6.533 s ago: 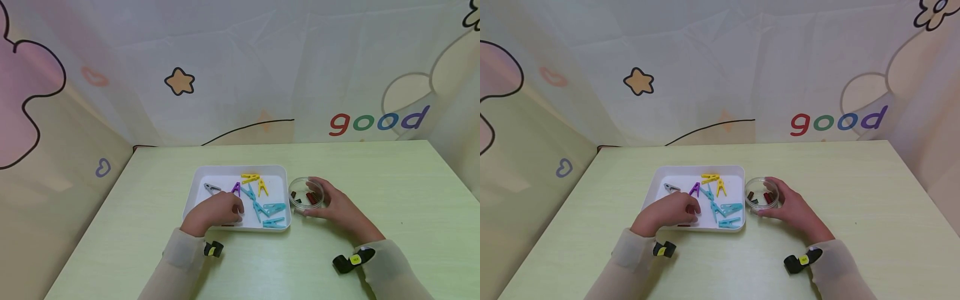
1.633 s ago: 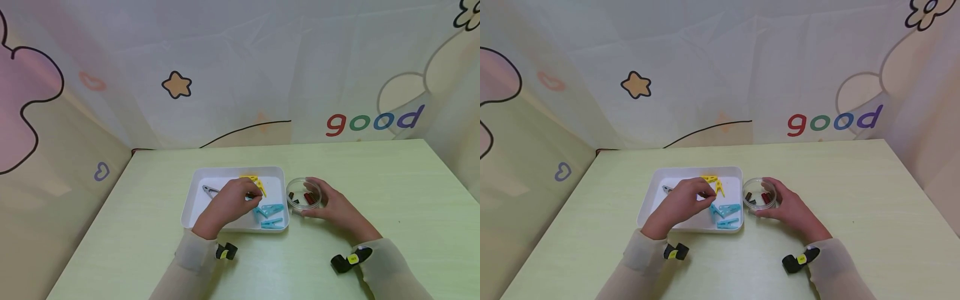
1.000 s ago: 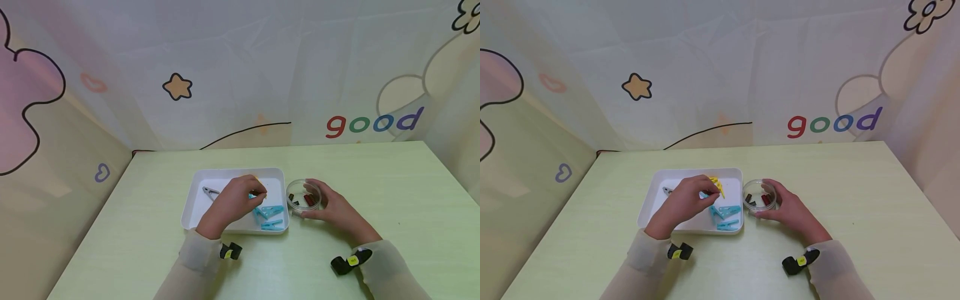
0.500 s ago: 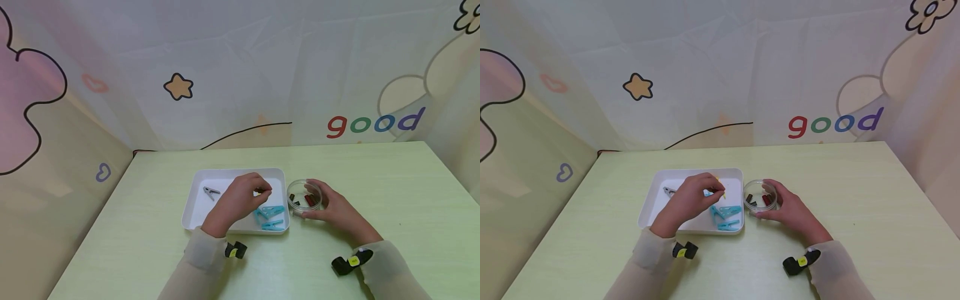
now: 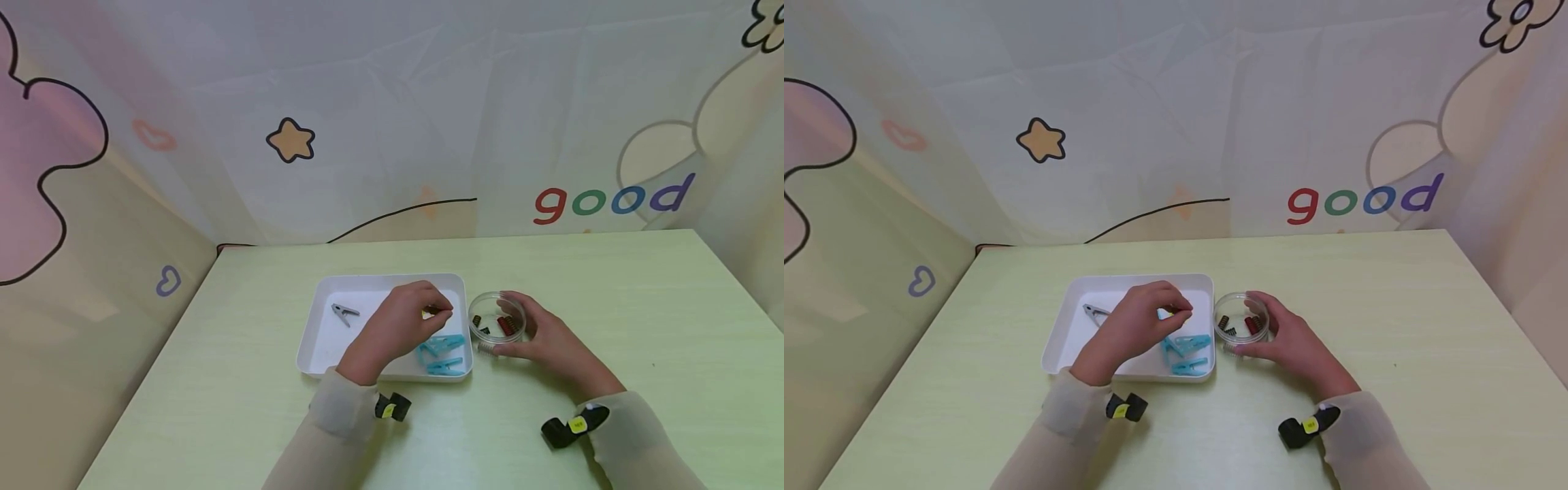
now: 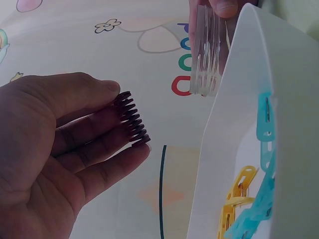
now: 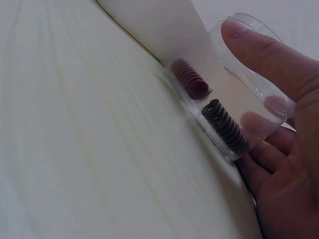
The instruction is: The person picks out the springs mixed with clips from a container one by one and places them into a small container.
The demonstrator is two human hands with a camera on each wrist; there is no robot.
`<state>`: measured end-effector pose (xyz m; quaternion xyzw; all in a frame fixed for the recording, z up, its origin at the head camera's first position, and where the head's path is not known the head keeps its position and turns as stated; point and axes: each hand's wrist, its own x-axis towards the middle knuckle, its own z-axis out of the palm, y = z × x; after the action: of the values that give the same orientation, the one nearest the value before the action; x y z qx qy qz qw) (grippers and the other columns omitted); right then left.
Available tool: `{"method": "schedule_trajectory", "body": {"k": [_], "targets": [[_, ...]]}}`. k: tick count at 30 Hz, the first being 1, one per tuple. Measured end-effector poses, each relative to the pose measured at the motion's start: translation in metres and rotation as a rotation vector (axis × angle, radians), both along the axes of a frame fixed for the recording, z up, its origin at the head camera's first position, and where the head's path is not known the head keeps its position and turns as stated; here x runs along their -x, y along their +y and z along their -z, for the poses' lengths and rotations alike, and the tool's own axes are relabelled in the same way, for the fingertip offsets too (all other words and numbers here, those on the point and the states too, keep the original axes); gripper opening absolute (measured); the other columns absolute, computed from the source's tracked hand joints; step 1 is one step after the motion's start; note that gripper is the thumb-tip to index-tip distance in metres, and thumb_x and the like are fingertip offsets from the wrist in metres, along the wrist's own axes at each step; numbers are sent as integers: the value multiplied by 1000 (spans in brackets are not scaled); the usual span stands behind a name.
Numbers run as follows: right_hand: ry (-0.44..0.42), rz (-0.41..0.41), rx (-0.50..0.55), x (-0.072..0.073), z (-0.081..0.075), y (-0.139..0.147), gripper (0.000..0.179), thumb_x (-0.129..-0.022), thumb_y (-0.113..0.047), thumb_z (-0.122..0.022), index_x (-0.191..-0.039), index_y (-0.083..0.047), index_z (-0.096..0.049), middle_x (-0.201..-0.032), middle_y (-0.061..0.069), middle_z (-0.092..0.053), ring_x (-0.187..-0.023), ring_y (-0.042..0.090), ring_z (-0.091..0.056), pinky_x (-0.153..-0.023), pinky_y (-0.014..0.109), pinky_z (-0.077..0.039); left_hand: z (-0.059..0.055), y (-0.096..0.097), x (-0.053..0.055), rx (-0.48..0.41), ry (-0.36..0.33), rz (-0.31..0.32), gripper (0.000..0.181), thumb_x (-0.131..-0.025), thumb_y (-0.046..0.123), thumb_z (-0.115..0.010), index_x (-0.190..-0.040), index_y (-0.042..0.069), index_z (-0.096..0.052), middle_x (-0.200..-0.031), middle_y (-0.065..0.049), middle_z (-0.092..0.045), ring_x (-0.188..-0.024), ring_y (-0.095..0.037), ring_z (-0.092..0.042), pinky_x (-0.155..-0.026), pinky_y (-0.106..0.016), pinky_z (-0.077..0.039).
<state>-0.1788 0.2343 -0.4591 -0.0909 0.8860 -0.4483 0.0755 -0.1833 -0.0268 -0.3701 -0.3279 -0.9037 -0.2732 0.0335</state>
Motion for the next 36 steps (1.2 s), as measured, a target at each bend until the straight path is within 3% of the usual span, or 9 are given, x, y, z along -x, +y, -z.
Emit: {"method": "schedule_trajectory", "body": {"k": [8, 14, 19, 26, 36], "targets": [[-7, 2, 1, 0, -1, 0, 101, -71, -54, -80, -151, -30, -24, -155, 8, -38, -143, 39, -31, -111, 62, -30, 2, 6, 1, 8, 25, 1, 14, -93, 18, -63, -98, 14, -76, -94, 5, -69, -87, -6, -65, -78, -17, -52], [0, -3, 9, 1, 0, 0, 100, -70, -54, -80, -150, -29, -25, -154, 8, -38, -143, 39, -31, -111, 62, -29, 2, 11, 2, -16, -26, 10, 14, -93, 19, -65, -99, 12, -75, -96, 3, -69, -89, -7, -65, -82, -21, -55], [-2, -3, 8, 1, 0, 0, 101, -71, -54, -80, -151, -29, -25, -155, 8, -38, -143, 39, -31, -111, 62, -28, 4, 15, 2, -33, -32, 31, 14, -93, 19, -65, -97, 11, -75, -95, 3, -69, -88, -6, -65, -81, -16, -53], [-3, -6, 14, 1, 1, 1, 100, -70, -53, -80, -150, -30, -25, -155, 8, -38, -143, 38, -31, -111, 62, -28, 7, 19, 3, -51, -42, 43, 13, -93, 20, -65, -96, 11, -75, -93, 3, -68, -87, -7, -64, -83, -26, -56], [9, -15, 30, -1, 0, 1, 98, -71, -52, -80, -150, -29, -27, -154, 9, -39, -142, 37, -33, -112, 62, -28, 10, 25, 2, -68, -45, 74, 15, -93, 19, -65, -99, 10, -75, -96, 2, -68, -87, -5, -64, -80, -19, -54]]}}
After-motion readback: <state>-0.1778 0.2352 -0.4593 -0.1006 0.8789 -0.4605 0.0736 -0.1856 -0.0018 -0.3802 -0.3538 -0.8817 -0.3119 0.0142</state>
